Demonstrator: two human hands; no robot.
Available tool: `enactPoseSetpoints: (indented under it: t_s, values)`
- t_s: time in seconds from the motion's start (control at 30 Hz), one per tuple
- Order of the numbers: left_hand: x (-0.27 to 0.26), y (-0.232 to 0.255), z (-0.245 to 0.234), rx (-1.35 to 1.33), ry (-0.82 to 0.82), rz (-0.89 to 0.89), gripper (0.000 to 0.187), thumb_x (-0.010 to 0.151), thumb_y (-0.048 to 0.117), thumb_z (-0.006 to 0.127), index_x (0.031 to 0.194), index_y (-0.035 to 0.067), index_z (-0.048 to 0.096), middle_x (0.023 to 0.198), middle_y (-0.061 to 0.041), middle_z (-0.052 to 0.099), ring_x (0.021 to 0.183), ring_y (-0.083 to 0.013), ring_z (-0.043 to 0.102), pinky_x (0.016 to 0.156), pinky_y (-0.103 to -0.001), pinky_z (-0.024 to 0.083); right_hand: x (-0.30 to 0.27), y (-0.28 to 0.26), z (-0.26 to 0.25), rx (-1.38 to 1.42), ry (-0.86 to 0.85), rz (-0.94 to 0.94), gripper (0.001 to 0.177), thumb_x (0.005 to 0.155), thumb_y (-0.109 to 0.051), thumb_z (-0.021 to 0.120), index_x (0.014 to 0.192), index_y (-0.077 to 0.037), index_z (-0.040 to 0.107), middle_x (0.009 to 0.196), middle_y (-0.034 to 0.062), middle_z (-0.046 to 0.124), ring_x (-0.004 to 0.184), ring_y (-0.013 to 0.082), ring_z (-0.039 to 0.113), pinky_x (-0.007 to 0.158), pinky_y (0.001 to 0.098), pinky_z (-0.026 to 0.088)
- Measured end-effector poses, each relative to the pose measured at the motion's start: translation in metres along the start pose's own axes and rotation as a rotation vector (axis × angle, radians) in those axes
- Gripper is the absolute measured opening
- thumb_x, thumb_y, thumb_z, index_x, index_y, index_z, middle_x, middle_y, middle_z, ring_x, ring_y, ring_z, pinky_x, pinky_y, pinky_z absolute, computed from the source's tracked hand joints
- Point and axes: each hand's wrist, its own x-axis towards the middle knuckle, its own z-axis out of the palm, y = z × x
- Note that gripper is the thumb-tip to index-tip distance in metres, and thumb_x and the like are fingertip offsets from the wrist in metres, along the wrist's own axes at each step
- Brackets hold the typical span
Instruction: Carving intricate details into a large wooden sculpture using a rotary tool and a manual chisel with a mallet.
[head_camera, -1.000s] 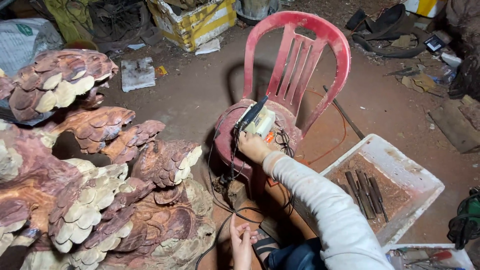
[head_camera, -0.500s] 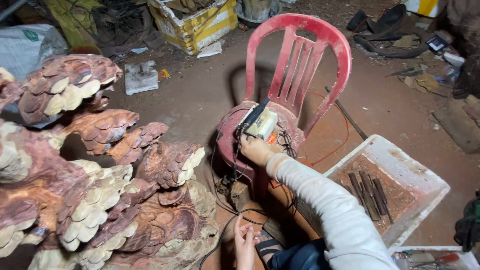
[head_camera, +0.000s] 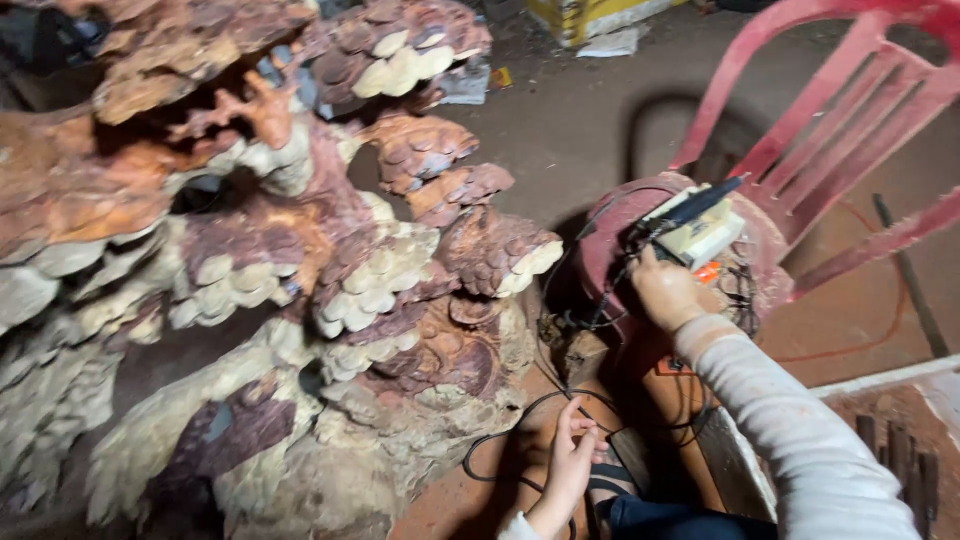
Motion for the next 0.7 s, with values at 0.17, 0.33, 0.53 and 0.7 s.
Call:
enactPoseSetpoints:
  t_s: [0.17, 0.33, 0.53, 0.7]
  values:
    - [-0.01, 0.015, 0.0, 0.039, -0.057, 0.025, 0.055, 0.101, 0.009, 0.051, 0.155, 0.013, 0.037, 0.118, -0.005, 0.055, 0.083, -0.0076, 0.062, 0.068, -0.017, 0.052, 0.0, 0.01, 0.002, 0.098, -0.235, 0.07, 0.014, 0.098, -0.018, 0.048, 0.104, -0.008, 0.056, 0.108, 0.0137, 0.055, 0.063, 0.0269, 0.068, 0.054, 0.0412, 0.057]
    - [-0.019, 0.024, -0.005, 0.061, -0.035, 0.033, 0.054, 0.101, 0.009, 0.05, 0.153, 0.014, 0.039, 0.117, -0.004, 0.055, 0.084, -0.0072, 0.062, 0.068, -0.017, 0.051, -0.002, 0.008, 0.001, -0.1, -0.141, 0.031, 0.011, 0.099, -0.019, 0.051, 0.103, -0.014, 0.06, 0.101, 0.0076, 0.06, 0.061, 0.0195, 0.067, 0.051, 0.0344, 0.054]
    - [-0.026, 0.022, -0.018, 0.028, -0.027, 0.077, 0.052, 0.102, 0.008, 0.049, 0.153, 0.014, 0.04, 0.117, -0.005, 0.055, 0.084, -0.0082, 0.061, 0.069, -0.018, 0.051, -0.003, 0.013, -0.005, -0.001, -0.219, 0.095, 0.012, 0.099, -0.017, 0.054, 0.102, -0.012, 0.064, 0.103, 0.0117, 0.059, 0.059, 0.0283, 0.067, 0.052, 0.0411, 0.055]
    - [-0.029, 0.017, -0.023, 0.041, -0.012, 0.112, 0.055, 0.101, 0.008, 0.05, 0.154, 0.009, 0.036, 0.117, -0.006, 0.054, 0.086, -0.0089, 0.06, 0.069, -0.019, 0.05, -0.002, 0.012, -0.009, -0.097, -0.195, 0.056, 0.011, 0.098, -0.018, 0.056, 0.103, -0.015, 0.065, 0.101, 0.0074, 0.061, 0.062, 0.0238, 0.068, 0.053, 0.0358, 0.056]
